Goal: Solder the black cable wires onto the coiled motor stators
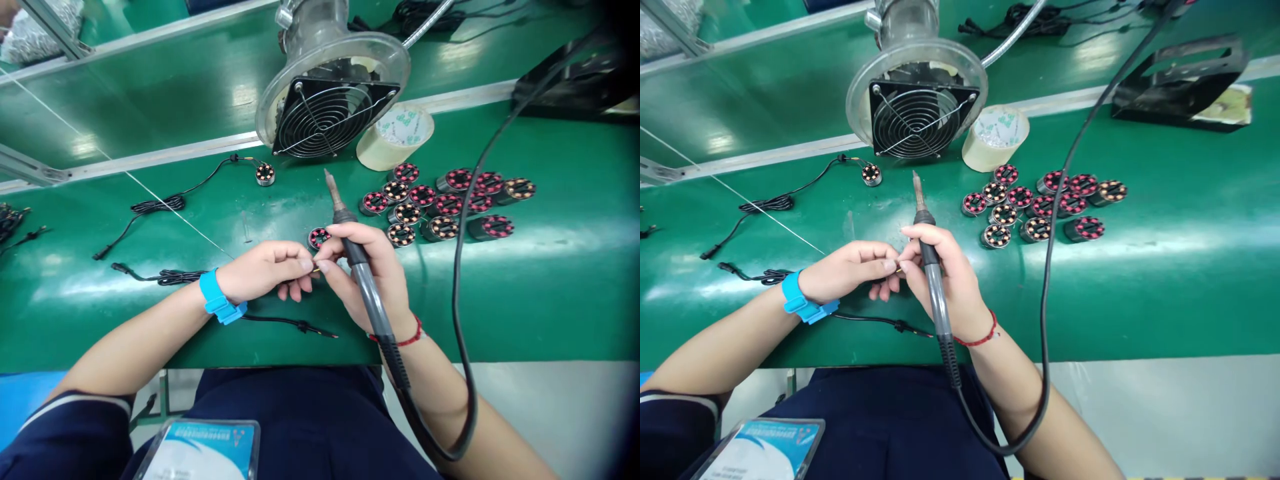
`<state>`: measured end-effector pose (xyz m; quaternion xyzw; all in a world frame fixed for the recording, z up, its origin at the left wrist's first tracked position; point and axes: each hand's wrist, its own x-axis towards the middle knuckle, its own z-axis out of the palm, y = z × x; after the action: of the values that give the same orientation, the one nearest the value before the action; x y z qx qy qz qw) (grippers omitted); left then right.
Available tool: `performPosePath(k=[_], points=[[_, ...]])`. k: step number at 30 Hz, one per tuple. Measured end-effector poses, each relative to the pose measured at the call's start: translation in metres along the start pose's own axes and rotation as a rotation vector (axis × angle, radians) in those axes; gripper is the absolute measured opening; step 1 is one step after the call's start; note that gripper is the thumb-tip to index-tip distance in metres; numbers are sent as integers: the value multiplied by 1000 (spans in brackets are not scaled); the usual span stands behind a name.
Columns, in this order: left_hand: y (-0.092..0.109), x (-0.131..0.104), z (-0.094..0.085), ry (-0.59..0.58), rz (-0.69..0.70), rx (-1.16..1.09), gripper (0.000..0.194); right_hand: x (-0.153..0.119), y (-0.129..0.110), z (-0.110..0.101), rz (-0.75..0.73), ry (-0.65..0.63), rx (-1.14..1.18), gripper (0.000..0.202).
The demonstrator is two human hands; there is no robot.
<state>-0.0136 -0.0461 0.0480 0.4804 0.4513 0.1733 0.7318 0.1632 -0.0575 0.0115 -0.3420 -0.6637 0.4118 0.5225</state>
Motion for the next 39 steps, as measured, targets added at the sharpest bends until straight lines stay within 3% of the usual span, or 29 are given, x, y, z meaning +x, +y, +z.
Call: performPosePath(k=[4,7,11,19,39], points=[[5,6,-1,142,-37,-11,9,0,1,0,100,-9,-33,36],[5,15,-4,293,-70,45,11,1,4,-6,234,36,-67,32],[-1,28,-14,446,-10,114,14,-3,0,-18,297,112,-154,33],[-10,36,-19,427,70,218,9,-31,4,-17,137,267,-289,28],[-11,37,-19,438,78,332,12,-39,10,-21,147,171,-278,25]])
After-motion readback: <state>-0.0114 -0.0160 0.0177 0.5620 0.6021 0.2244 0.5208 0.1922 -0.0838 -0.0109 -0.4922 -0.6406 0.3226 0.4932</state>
